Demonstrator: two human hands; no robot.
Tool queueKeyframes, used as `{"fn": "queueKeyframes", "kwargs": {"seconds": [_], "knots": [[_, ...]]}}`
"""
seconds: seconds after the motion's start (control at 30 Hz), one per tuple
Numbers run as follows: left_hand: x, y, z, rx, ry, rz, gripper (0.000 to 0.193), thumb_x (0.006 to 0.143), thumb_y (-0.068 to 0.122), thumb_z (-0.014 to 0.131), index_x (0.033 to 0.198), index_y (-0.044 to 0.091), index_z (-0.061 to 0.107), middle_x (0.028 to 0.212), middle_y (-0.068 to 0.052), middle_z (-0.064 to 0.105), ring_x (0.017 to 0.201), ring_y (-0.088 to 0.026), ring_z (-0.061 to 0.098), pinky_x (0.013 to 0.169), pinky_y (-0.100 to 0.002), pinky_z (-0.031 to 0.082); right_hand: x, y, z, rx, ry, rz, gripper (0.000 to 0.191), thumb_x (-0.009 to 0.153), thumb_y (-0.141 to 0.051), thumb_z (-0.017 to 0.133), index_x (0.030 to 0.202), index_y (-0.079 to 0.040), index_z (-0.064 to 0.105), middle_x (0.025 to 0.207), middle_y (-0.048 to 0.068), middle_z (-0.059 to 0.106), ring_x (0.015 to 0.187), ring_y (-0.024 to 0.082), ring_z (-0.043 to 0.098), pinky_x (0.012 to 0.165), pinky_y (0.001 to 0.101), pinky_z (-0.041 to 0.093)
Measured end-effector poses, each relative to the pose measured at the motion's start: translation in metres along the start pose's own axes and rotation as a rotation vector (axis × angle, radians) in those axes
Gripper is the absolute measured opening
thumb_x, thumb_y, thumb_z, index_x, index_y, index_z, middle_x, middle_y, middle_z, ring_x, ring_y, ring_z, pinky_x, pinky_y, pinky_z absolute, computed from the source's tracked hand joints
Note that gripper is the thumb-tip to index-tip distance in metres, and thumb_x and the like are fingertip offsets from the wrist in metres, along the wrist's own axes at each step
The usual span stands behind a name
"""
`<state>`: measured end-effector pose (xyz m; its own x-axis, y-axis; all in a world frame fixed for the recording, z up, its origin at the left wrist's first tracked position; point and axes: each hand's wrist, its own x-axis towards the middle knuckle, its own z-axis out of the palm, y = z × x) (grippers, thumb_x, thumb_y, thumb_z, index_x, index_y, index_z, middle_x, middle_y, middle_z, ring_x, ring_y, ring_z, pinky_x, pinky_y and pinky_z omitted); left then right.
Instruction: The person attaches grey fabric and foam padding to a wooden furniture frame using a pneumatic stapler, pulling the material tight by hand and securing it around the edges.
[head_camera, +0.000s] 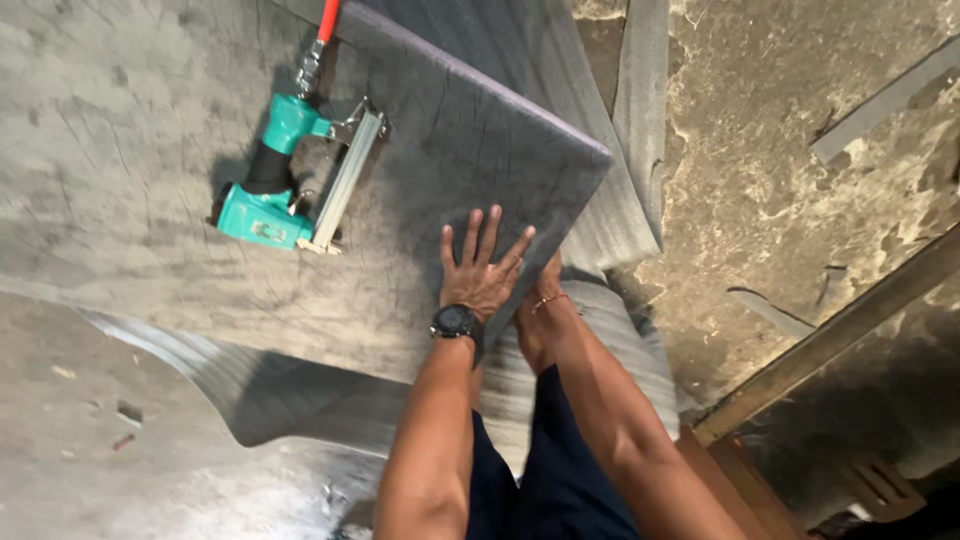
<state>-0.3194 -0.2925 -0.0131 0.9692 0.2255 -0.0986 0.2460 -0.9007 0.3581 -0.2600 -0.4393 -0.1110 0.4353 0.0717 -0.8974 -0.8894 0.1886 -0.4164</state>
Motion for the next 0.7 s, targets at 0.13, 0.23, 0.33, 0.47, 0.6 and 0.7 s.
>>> {"fn": "queueKeyframes", "kwargs": {"seconds": [0.13, 0.23, 0.33, 0.47, 0.6, 0.7], "knots": [[-0.001, -0.001, -0.001, -0.028, 0.007, 0.027, 0.064, 0.105, 0.047, 0.059, 0.163, 0.046, 0.033, 0.175, -0.009, 0.013, 0.162, -0.031, 0.01, 0.125, -0.068, 0.012, -0.016, 0.022, 0.023, -0.303, -0.104, -0.269, 0.054, 0.107, -0.041, 0.038, 0.151, -0.01, 0.043, 0.147, 0.013, 0.054, 0.133, 0.031, 0.052, 0.11, 0.0437, 0.044], [-0.003, -0.002, 0.0, -0.08, 0.042, 0.015, 0.062, 0.108, 0.048, 0.057, 0.164, 0.044, 0.031, 0.176, -0.008, 0.013, 0.162, -0.03, 0.011, 0.126, -0.067, 0.013, -0.042, 0.03, 0.053, 0.028, -0.063, -0.138, 0.055, 0.107, -0.042, 0.037, 0.152, -0.012, 0.042, 0.148, 0.012, 0.053, 0.133, 0.03, 0.051, 0.11, 0.0433, 0.044], [-0.007, -0.001, 0.004, -0.125, 0.024, 0.001, 0.061, 0.11, 0.047, 0.055, 0.164, 0.041, 0.029, 0.175, -0.008, 0.014, 0.162, -0.03, 0.012, 0.127, -0.068, 0.013, -0.061, 0.017, 0.06, 0.052, -0.061, -0.102, 0.056, 0.106, -0.044, 0.036, 0.152, -0.013, 0.041, 0.149, 0.01, 0.052, 0.134, 0.029, 0.051, 0.11, 0.0428, 0.044], [-0.006, -0.001, 0.009, -0.158, 0.047, -0.039, 0.063, 0.107, 0.049, 0.052, 0.163, 0.042, 0.026, 0.172, -0.007, 0.018, 0.159, -0.029, 0.015, 0.124, -0.066, 0.015, -0.078, -0.011, 0.05, 0.097, -0.101, -0.024, 0.058, 0.105, -0.046, 0.035, 0.153, -0.015, 0.04, 0.149, 0.008, 0.051, 0.135, 0.028, 0.051, 0.111, 0.0422, 0.044], [0.001, -0.002, 0.005, -0.09, -0.025, -0.012, 0.065, 0.109, 0.044, 0.056, 0.166, 0.038, 0.025, 0.174, -0.007, 0.018, 0.161, -0.031, 0.013, 0.126, -0.069, 0.015, -0.09, -0.029, 0.047, 0.138, -0.107, 0.042, 0.06, 0.104, -0.049, 0.033, 0.154, -0.017, 0.038, 0.15, 0.006, 0.049, 0.136, 0.026, 0.05, 0.111, 0.0415, 0.044], [0.003, 0.001, -0.002, -0.106, -0.078, -0.038, 0.069, 0.104, 0.041, 0.06, 0.164, 0.04, 0.025, 0.173, -0.009, 0.017, 0.16, -0.033, 0.012, 0.123, -0.072, 0.013, -0.095, -0.032, 0.046, 0.122, -0.108, 0.075, 0.061, 0.103, -0.051, 0.032, 0.154, -0.018, 0.037, 0.151, 0.005, 0.049, 0.136, 0.025, 0.05, 0.112, 0.0411, 0.044]]}}
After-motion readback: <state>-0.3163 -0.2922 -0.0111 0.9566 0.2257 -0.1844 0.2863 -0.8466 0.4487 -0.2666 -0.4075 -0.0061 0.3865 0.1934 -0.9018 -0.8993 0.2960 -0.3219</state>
